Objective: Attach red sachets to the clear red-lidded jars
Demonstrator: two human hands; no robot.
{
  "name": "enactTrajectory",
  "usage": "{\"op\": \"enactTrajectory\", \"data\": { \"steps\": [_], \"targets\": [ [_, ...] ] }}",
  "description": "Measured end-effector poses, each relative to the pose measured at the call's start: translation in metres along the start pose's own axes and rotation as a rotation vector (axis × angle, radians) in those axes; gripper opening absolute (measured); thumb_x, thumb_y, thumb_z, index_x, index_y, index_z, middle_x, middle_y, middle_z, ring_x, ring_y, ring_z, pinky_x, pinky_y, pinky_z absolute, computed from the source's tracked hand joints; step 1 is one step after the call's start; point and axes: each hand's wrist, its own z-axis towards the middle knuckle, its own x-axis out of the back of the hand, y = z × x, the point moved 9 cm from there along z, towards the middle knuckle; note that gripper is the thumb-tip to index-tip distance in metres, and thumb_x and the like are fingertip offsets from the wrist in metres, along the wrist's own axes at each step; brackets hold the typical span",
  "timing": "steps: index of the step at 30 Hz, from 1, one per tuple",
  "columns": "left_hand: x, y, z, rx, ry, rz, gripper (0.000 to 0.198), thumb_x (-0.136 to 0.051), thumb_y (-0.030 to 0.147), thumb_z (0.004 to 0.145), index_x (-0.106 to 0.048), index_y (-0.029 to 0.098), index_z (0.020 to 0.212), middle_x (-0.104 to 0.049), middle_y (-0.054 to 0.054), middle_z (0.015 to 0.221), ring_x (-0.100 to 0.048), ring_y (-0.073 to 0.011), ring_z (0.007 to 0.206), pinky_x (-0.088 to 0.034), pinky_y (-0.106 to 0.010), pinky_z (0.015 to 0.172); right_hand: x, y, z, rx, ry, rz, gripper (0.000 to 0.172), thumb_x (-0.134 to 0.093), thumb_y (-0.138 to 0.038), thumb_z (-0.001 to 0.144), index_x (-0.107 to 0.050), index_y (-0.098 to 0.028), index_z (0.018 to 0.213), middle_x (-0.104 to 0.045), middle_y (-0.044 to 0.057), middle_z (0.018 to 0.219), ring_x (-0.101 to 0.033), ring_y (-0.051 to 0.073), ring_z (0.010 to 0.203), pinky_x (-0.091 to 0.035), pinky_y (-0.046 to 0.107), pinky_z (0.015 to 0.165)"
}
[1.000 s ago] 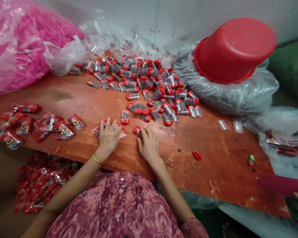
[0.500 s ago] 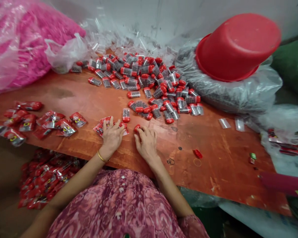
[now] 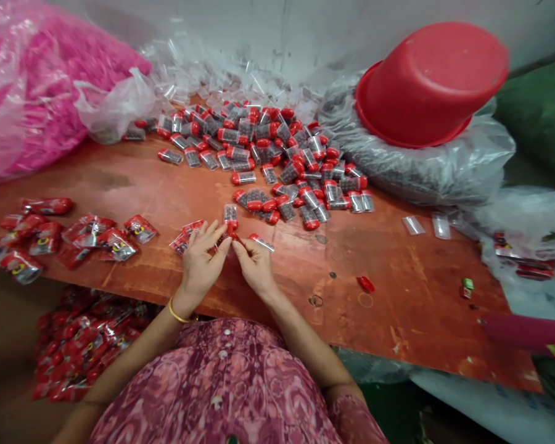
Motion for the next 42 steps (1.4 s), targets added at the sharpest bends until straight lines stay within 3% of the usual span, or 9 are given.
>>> {"op": "enactTrajectory", "data": {
  "steps": [3,7,12,15,21,26,32,37,42],
  "targets": [
    [-0.005,-0.022,-0.008,0.237,-0.039,-0.266,0.046,-0.062,0.042,0.077,-0.061,0.016,0.115,-0.063,-0.013,0.121,-0.057,-0.0257,0.113,-0.044,-0.039,0.097,0.01,-0.001,-0.002,-0.002,0.073,-0.06,0.033,-0.049,-0.042,0.085,-0.052,-0.019,0.06,-0.048,-0.003,0.057,-0.042,0.01,0.055,-0.037,0.024,0.057],
    [-0.042,-0.039,-0.034,0.606,-0.338,-0.704,0.044,-0.065,0.055,0.067,-0.07,0.013,0.078,-0.07,-0.007,0.074,-0.064,-0.0169,0.069,-0.051,-0.023,0.057,0.017,-0.006,-0.009,0.053,0.13,-0.163,0.038,-0.045,-0.043,0.087,-0.044,-0.02,0.057,-0.04,-0.004,0.055,-0.036,0.01,0.053,-0.033,0.024,0.054],
    [-0.041,-0.045,-0.041,0.717,-0.117,-0.954,0.035,-0.078,0.043,0.055,-0.07,0.014,0.073,-0.068,0.0,0.068,-0.056,-0.0085,0.057,-0.046,-0.018,0.053,-0.004,0.003,-0.016,0.045,0.038,-0.164,0.036,-0.043,-0.043,0.088,-0.046,-0.02,0.061,-0.044,-0.003,0.057,-0.04,0.011,0.054,-0.035,0.023,0.053],
    [-0.039,-0.048,-0.039,0.716,-0.097,-0.948,0.028,-0.079,0.037,0.055,-0.069,0.012,0.062,-0.067,-0.001,0.062,-0.055,-0.0079,0.055,-0.045,-0.019,0.056,-0.009,0.005,-0.018,0.049,-0.037,-0.208,0.037,-0.037,-0.044,0.091,-0.049,-0.02,0.065,-0.049,-0.002,0.059,-0.045,0.012,0.056,-0.038,0.024,0.055],
    [-0.032,-0.058,-0.035,0.926,-0.024,-1.059,0.037,-0.085,0.038,0.04,-0.065,0.013,0.058,-0.065,0.002,0.055,-0.055,-0.008,0.048,-0.045,-0.019,0.049,0.04,-0.007,-0.012,0.293,0.032,-0.901,0.046,-0.054,-0.05,0.081,-0.056,-0.014,0.11,-0.061,0.016,0.111,-0.052,0.028,0.101,-0.039,0.043,0.088],
    [-0.038,-0.05,-0.031,0.982,-0.111,-1.141,0.039,-0.086,0.038,0.04,-0.063,0.014,0.061,-0.065,0.003,0.054,-0.057,-0.0082,0.047,-0.044,-0.017,0.045,0.06,0.015,-0.01,0.318,-0.044,-1.151,0.036,-0.051,-0.039,0.086,-0.058,-0.014,0.112,-0.062,0.015,0.11,-0.053,0.028,0.098,-0.04,0.042,0.084],
    [-0.039,-0.057,-0.033,0.996,-0.09,-1.12,0.038,-0.084,0.04,0.046,-0.062,0.016,0.064,-0.064,0.003,0.055,-0.056,-0.0071,0.046,-0.041,-0.015,0.042,0.058,0.013,-0.015,0.269,-0.051,-1.044,0.036,-0.05,-0.043,0.085,-0.059,-0.016,0.107,-0.064,0.012,0.093,-0.055,0.026,0.087,-0.043,0.039,0.078],
    [-0.041,-0.058,-0.034,0.979,-0.12,-1.12,0.035,-0.082,0.041,0.051,-0.061,0.015,0.064,-0.063,0.003,0.055,-0.055,-0.0072,0.045,-0.042,-0.016,0.043,0.051,-0.01,-0.032,0.202,-0.111,-0.593,0.031,-0.048,-0.04,0.086,-0.057,-0.018,0.106,-0.064,0.008,0.091,-0.058,0.02,0.077,-0.047,0.033,0.069],
    [-0.046,-0.05,-0.034,0.949,-0.183,-1.128,0.037,-0.082,0.042,0.05,-0.063,0.015,0.066,-0.066,0.001,0.056,-0.058,-0.0094,0.047,-0.043,-0.017,0.044,0.037,-0.003,-0.049,-0.126,-0.144,-0.09,0.044,-0.035,-0.054,0.088,-0.054,-0.019,0.068,-0.051,-0.001,0.054,-0.046,0.011,0.043,-0.037,0.024,0.043]
  ]
}}
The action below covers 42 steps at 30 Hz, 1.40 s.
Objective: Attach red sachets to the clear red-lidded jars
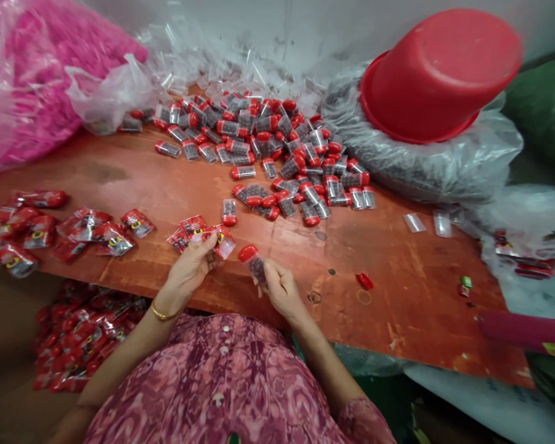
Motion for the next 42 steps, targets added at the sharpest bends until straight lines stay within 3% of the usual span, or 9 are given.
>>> {"op": "enactTrajectory", "data": {
  "steps": [6,12,15,19,21,25,30,36,42],
  "targets": [
    [-0.001,0.002,0.0,-0.031,-0.031,0.04,0.035,-0.081,0.042,0.054,-0.065,0.014,0.069,-0.067,0.0,0.059,-0.059,-0.0108,0.049,-0.045,-0.019,0.046,-0.013,0.013,0.0,-0.234,-0.048,0.293,0.05,-0.05,-0.067,0.074,-0.053,-0.018,0.066,-0.05,-0.003,0.054,-0.038,0.006,0.031,-0.028,0.02,0.031],
    [-0.003,0.004,-0.003,-0.03,-0.026,0.009,0.034,-0.083,0.038,0.05,-0.066,0.014,0.066,-0.067,0.001,0.059,-0.058,-0.0102,0.049,-0.048,-0.021,0.05,-0.023,0.023,-0.002,-0.355,-0.136,0.37,0.048,-0.049,-0.063,0.077,-0.054,-0.019,0.058,-0.047,-0.003,0.049,-0.025,0.004,0.029,-0.026,0.021,0.029],
    [-0.002,0.004,-0.002,-0.013,-0.027,0.007,0.035,-0.084,0.038,0.049,-0.066,0.014,0.066,-0.066,0.001,0.058,-0.059,-0.0102,0.05,-0.047,-0.02,0.049,-0.01,0.013,0.001,-0.184,-0.057,0.248,0.042,-0.048,-0.057,0.08,-0.065,-0.019,0.076,-0.051,-0.002,0.056,-0.035,0.007,0.035,-0.036,0.024,0.035],
    [0.004,0.0,0.002,0.027,-0.02,-0.001,0.032,-0.082,0.038,0.053,-0.064,0.015,0.066,-0.066,0.001,0.059,-0.058,-0.0093,0.049,-0.046,-0.019,0.047,0.001,-0.02,0.002,0.163,-0.05,-0.158,0.037,-0.046,-0.044,0.086,-0.063,-0.022,0.111,-0.062,0.004,0.087,-0.057,0.016,0.071,-0.049,0.032,0.067],
    [0.003,-0.001,0.003,0.037,-0.045,-0.005,0.03,-0.081,0.037,0.056,-0.064,0.015,0.066,-0.066,0.001,0.059,-0.058,-0.0093,0.049,-0.046,-0.019,0.048,-0.002,-0.032,0.0,0.296,-0.099,-0.314,0.037,-0.045,-0.039,0.088,-0.058,-0.022,0.118,-0.061,0.006,0.095,-0.056,0.019,0.084,-0.048,0.035,0.076],
    [-0.005,0.001,0.0,0.022,-0.091,-0.008,0.027,-0.081,0.034,0.056,-0.063,0.015,0.067,-0.067,0.001,0.06,-0.059,-0.01,0.051,-0.048,-0.02,0.053,-0.008,-0.045,-0.001,0.456,-0.137,-0.481,0.039,-0.045,-0.033,0.089,-0.051,-0.022,0.126,-0.058,0.008,0.098,-0.054,0.02,0.089,-0.047,0.036,0.079],
    [-0.007,0.003,-0.002,0.01,-0.117,0.023,0.038,-0.083,0.04,0.048,-0.064,0.014,0.066,-0.066,0.001,0.056,-0.058,-0.0107,0.048,-0.048,-0.021,0.049,-0.012,-0.043,0.003,0.495,-0.178,-0.557,0.04,-0.049,-0.028,0.088,-0.048,-0.024,0.128,-0.055,0.007,0.099,-0.054,0.019,0.089,-0.048,0.035,0.078],
    [0.001,0.002,0.004,-0.001,-0.074,0.14,0.043,-0.082,0.046,0.048,-0.064,0.013,0.069,-0.066,-0.001,0.055,-0.059,-0.011,0.048,-0.047,-0.02,0.048,-0.005,-0.04,0.006,0.513,-0.088,-0.479,0.044,-0.054,-0.022,0.086,-0.046,-0.028,0.129,-0.055,0.006,0.102,-0.054,0.019,0.092,-0.048,0.034,0.08],
    [-0.011,0.005,-0.001,-0.078,-0.089,0.023,0.042,-0.085,0.042,0.043,-0.062,0.013,0.064,-0.065,0.002,0.058,-0.058,-0.0082,0.05,-0.046,-0.018,0.051,-0.009,-0.038,0.009,0.502,-0.054,-0.444,0.043,-0.056,-0.024,0.085,-0.048,-0.027,0.127,-0.056,0.005,0.101,-0.056,0.019,0.092,-0.049,0.034,0.081]
  ]
}}
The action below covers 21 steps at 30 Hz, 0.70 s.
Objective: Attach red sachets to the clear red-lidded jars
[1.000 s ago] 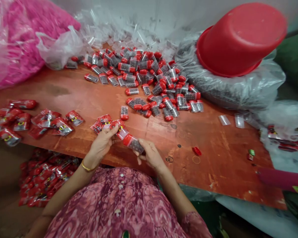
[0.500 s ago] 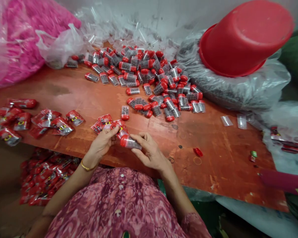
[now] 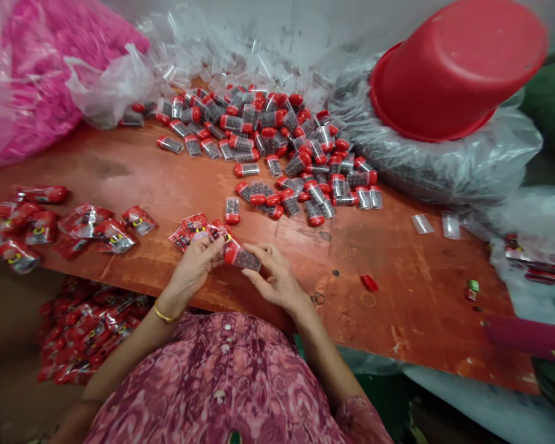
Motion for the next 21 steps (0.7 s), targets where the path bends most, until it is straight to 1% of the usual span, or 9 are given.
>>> {"op": "enactTrajectory", "data": {
  "steps": [4,7,9,11,14,18,19,21],
  "targets": [
    [-0.008,-0.006,-0.004,-0.002,0.017,-0.092,0.043,-0.087,0.034,0.037,-0.063,0.013,0.066,-0.067,0.003,0.062,-0.059,-0.0079,0.056,-0.048,-0.019,0.057,-0.003,-0.003,0.0,0.018,0.102,-0.066,0.043,-0.056,-0.021,0.085,-0.048,-0.026,0.127,-0.057,0.006,0.1,-0.057,0.018,0.089,-0.049,0.033,0.077],
    [-0.012,-0.01,-0.005,-0.022,0.041,-0.177,0.044,-0.087,0.03,0.037,-0.063,0.013,0.07,-0.068,0.002,0.066,-0.061,-0.0091,0.059,-0.049,-0.02,0.061,-0.005,-0.006,-0.002,0.016,0.211,-0.157,0.045,-0.055,-0.019,0.085,-0.046,-0.024,0.128,-0.058,0.007,0.098,-0.057,0.018,0.088,-0.05,0.032,0.077],
    [-0.013,-0.01,-0.004,-0.045,0.047,-0.194,0.042,-0.087,0.028,0.039,-0.063,0.013,0.071,-0.069,0.001,0.068,-0.061,-0.0095,0.061,-0.048,-0.021,0.063,-0.006,-0.006,-0.003,0.0,0.256,-0.185,0.044,-0.054,-0.019,0.085,-0.046,-0.023,0.128,-0.058,0.008,0.101,-0.057,0.019,0.09,-0.05,0.033,0.078],
    [-0.014,-0.01,-0.003,-0.055,0.031,-0.172,0.039,-0.086,0.028,0.042,-0.064,0.012,0.069,-0.068,0.0,0.067,-0.061,-0.0098,0.06,-0.048,-0.021,0.062,-0.009,-0.002,-0.001,-0.026,0.243,-0.141,0.042,-0.054,-0.021,0.085,-0.047,-0.023,0.126,-0.059,0.008,0.103,-0.057,0.019,0.093,-0.05,0.034,0.08],
    [-0.014,-0.008,-0.001,-0.069,0.013,-0.139,0.033,-0.084,0.028,0.047,-0.064,0.011,0.067,-0.067,-0.001,0.064,-0.06,-0.0104,0.058,-0.047,-0.022,0.06,-0.014,0.005,0.004,-0.071,0.171,0.006,0.039,-0.055,-0.026,0.085,-0.049,-0.025,0.123,-0.061,0.007,0.105,-0.058,0.02,0.096,-0.05,0.035,0.083],
    [-0.013,-0.003,0.0,-0.094,0.006,-0.185,0.03,-0.084,0.027,0.046,-0.063,0.012,0.062,-0.066,0.0,0.062,-0.059,-0.0097,0.057,-0.047,-0.021,0.059,-0.015,0.011,0.009,-0.133,0.16,0.135,0.034,-0.055,-0.028,0.085,-0.051,-0.025,0.119,-0.06,0.006,0.106,-0.057,0.019,0.098,-0.048,0.036,0.086],
    [-0.013,-0.002,0.0,-0.094,0.002,-0.198,0.03,-0.084,0.026,0.045,-0.062,0.012,0.061,-0.066,0.001,0.062,-0.059,-0.0095,0.057,-0.047,-0.021,0.059,-0.017,0.012,0.009,-0.153,0.162,0.184,0.035,-0.054,-0.029,0.085,-0.051,-0.025,0.119,-0.06,0.005,0.105,-0.058,0.019,0.095,-0.049,0.035,0.083],
    [-0.013,0.002,0.0,-0.113,0.0,-0.213,0.029,-0.083,0.024,0.045,-0.062,0.013,0.061,-0.066,0.001,0.062,-0.059,-0.0093,0.058,-0.048,-0.02,0.059,-0.025,0.017,0.007,-0.215,0.146,0.335,0.036,-0.051,-0.032,0.087,-0.046,-0.026,0.123,-0.061,0.003,0.095,-0.06,0.015,0.08,-0.051,0.031,0.072]
  ]
}}
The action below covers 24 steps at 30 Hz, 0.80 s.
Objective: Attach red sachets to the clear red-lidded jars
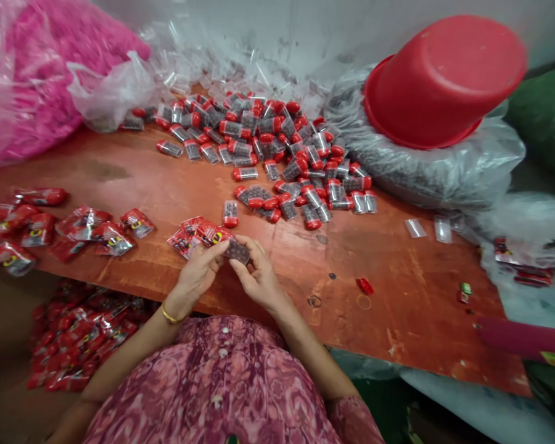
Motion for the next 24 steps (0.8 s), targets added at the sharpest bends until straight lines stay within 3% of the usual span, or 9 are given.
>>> {"op": "enactTrajectory", "data": {
  "steps": [3,5,7,14,20,24],
  "targets": [
    [0.001,0.006,-0.001,-0.04,0.002,0.029,0.026,-0.083,0.021,0.045,-0.062,0.013,0.059,-0.065,0.002,0.061,-0.058,-0.0094,0.059,-0.048,-0.021,0.062,-0.007,0.011,-0.003,-0.13,0.012,0.21,0.032,-0.044,-0.037,0.09,-0.042,-0.026,0.12,-0.055,-0.004,0.071,-0.052,0.008,0.05,-0.047,0.023,0.05],
    [0.002,0.007,-0.001,-0.048,-0.003,0.077,0.025,-0.083,0.021,0.046,-0.063,0.013,0.059,-0.065,0.002,0.06,-0.058,-0.0096,0.058,-0.048,-0.022,0.062,-0.006,0.016,-0.004,-0.18,0.074,0.279,0.025,-0.049,-0.04,0.088,-0.046,-0.025,0.107,-0.053,-0.006,0.067,-0.047,0.006,0.042,-0.042,0.02,0.043],
    [0.003,0.009,-0.002,-0.064,-0.018,0.118,0.024,-0.083,0.023,0.047,-0.064,0.013,0.06,-0.065,0.001,0.061,-0.057,-0.0097,0.059,-0.047,-0.023,0.062,-0.007,0.017,-0.002,-0.222,0.096,0.319,0.025,-0.057,-0.043,0.082,-0.045,-0.024,0.093,-0.054,-0.007,0.065,-0.045,0.005,0.04,-0.039,0.018,0.039],
    [0.012,0.011,-0.002,-0.064,-0.065,0.182,0.027,-0.082,0.029,0.051,-0.067,0.013,0.067,-0.068,-0.001,0.067,-0.059,-0.0113,0.063,-0.047,-0.023,0.064,-0.026,0.021,0.002,-0.42,-0.107,0.435,0.035,-0.065,-0.047,0.073,-0.042,-0.022,0.078,-0.063,-0.005,0.062,-0.046,0.004,0.034,-0.035,0.016,0.035],
    [0.009,0.007,-0.004,-0.06,-0.005,0.107,0.034,-0.08,0.038,0.054,-0.067,0.013,0.073,-0.067,-0.002,0.066,-0.061,-0.0146,0.062,-0.046,-0.025,0.059,-0.023,0.016,0.003,-0.416,-0.055,0.404,0.035,-0.067,-0.047,0.07,-0.045,-0.021,0.077,-0.06,-0.007,0.057,-0.043,0.004,0.032,-0.032,0.016,0.033],
    [0.006,0.001,-0.006,-0.059,0.0,0.106,0.029,-0.081,0.031,0.052,-0.064,0.014,0.069,-0.065,0.0,0.065,-0.059,-0.0123,0.061,-0.047,-0.025,0.063,-0.027,0.016,0.002,-0.385,-0.018,0.407,0.037,-0.067,-0.049,0.07,-0.043,-0.022,0.076,-0.052,-0.011,0.051,-0.038,0.003,0.031,-0.03,0.016,0.031]
  ]
}}
